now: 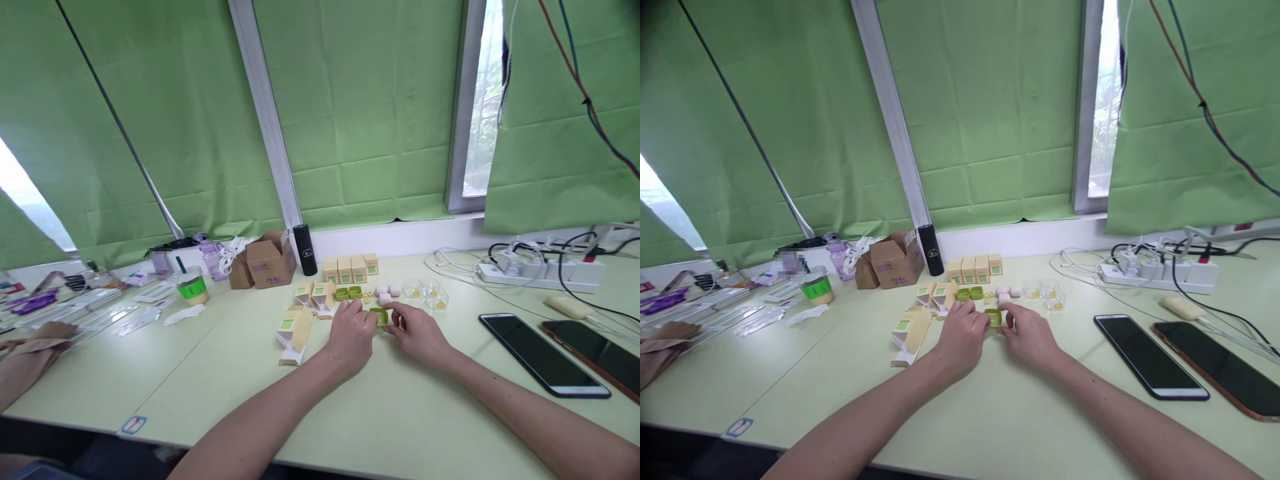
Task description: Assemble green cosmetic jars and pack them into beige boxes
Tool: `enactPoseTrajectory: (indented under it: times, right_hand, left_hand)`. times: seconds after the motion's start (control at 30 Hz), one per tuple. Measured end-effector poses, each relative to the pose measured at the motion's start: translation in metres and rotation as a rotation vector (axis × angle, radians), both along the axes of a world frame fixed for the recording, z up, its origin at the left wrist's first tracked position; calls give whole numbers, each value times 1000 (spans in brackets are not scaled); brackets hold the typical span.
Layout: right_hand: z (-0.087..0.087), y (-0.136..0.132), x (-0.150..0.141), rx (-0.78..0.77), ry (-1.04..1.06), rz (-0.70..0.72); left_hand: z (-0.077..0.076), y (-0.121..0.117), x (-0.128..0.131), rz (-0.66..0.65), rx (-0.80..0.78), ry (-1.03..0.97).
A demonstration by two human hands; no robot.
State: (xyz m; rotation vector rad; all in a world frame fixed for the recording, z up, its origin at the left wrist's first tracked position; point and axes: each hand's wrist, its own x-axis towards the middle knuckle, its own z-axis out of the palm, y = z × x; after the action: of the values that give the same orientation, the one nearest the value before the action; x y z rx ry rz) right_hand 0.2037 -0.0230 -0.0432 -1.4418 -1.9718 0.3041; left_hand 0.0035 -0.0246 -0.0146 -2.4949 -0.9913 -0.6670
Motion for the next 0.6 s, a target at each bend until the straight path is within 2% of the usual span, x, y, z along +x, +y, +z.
enactPoseTrajectory:
  times: [0.33, 0.6]
  right_hand:
    - [1, -1, 5, 63, 150, 57]
    - [-1, -2, 4, 81, 281, 142]
  left_hand:
    - [11, 2, -7, -120, -23, -443]
    - [2, 11, -13, -248, -55, -446]
